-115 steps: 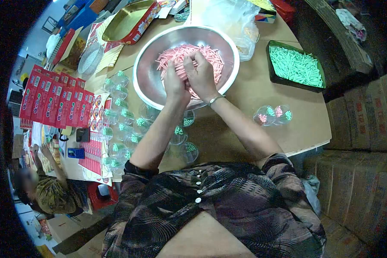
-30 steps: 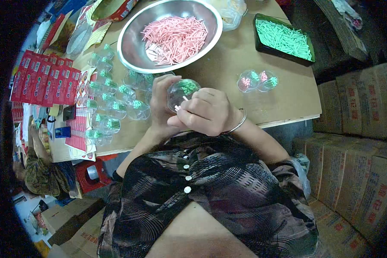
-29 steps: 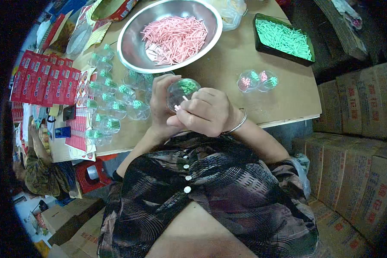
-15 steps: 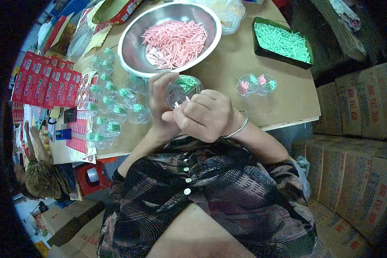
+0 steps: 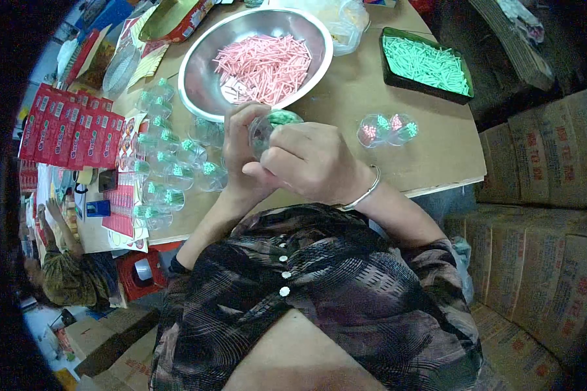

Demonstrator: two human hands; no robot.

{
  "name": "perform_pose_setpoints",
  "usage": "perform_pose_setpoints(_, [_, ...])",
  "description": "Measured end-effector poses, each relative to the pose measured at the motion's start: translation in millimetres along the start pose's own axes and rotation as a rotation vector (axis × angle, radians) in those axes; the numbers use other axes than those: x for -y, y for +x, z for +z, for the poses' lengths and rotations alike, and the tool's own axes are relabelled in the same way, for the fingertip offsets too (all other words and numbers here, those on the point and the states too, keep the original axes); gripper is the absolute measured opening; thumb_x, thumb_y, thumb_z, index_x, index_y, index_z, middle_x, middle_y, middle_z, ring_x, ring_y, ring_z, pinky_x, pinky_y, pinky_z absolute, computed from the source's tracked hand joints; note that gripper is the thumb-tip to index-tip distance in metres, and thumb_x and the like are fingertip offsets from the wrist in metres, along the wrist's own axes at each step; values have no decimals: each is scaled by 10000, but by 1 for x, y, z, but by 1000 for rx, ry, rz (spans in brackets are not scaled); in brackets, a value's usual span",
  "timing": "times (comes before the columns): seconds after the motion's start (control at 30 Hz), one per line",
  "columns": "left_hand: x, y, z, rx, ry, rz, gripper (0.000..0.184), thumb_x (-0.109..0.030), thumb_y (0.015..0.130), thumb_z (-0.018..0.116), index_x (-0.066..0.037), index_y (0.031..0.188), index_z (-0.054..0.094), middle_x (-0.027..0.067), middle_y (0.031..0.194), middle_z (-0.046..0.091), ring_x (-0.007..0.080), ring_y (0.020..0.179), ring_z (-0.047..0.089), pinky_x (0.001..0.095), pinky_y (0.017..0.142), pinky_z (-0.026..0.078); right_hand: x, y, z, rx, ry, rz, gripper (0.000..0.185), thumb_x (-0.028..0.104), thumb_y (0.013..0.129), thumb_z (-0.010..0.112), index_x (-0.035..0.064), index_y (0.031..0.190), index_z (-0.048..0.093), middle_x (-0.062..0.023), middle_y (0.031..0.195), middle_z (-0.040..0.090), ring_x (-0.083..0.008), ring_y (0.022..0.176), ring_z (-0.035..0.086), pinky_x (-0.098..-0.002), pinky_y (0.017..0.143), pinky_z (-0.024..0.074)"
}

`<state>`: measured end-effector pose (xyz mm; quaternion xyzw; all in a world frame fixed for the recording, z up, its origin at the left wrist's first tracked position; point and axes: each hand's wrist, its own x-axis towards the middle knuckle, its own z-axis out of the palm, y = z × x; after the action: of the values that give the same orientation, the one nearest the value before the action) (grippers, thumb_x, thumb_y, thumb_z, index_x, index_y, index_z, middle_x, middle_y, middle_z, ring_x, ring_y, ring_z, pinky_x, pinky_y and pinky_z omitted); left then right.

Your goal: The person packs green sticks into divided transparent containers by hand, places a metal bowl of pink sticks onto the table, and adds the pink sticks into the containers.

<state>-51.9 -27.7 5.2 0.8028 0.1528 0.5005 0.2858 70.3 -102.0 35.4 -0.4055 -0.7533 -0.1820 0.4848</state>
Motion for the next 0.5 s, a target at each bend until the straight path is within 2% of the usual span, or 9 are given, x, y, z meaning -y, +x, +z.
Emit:
perform_pose_setpoints(0.13, [11, -7, -2, 1, -64, -31, 653, -129, 596, 775, -39, 1176, 488, 130, 1105, 509, 279, 968, 533, 383, 846, 466, 7, 12, 6, 150, -151, 111, 252, 287, 806, 743, 84, 870, 608, -8, 862, 557, -118, 578, 485, -253, 505, 435])
perform_pose_setpoints(0.3, [25, -19, -14, 16, -113, -119, 709, -94, 583, 791, -47, 1209, 461, 108, 1115, 507, 243, 966, 551, 355, 835, 487, -2, 25, 14, -145, 105, 317, 286, 355, 872, 652, 71, 871, 618, -4, 897, 549, -125, 634, 490, -271, 579, 423])
perform_pose_setpoints(0.37, [23, -21, -21, 24, -129, -171, 710, -80, 611, 778, -49, 1230, 432, 107, 1144, 499, 236, 1012, 540, 352, 889, 471, -28, 21, 10, -185, 140, 368, 299, 358, 873, 646, 60, 870, 624, -3, 875, 558, -132, 651, 501, -279, 602, 418])
perform_pose_setpoints(0.43, [22, -24, -29, 32, -144, -224, 712, -65, 639, 765, -51, 1251, 403, 106, 1174, 492, 229, 1058, 529, 349, 942, 456, -71, 10, 21, 113, -55, 512, 327, 356, 847, 654, 30, 851, 634, -36, 808, 582, -160, 644, 528, -306, 594, 427])
perform_pose_setpoints(0.5, [22, -27, -33, 37, -143, -232, 718, -64, 639, 765, -52, 1256, 398, 105, 1180, 488, 229, 1062, 527, 349, 942, 456, -111, -1, 43, 411, -260, 640, 355, 355, 821, 662, 1, 831, 644, -69, 742, 606, -188, 638, 554, -333, 585, 435])
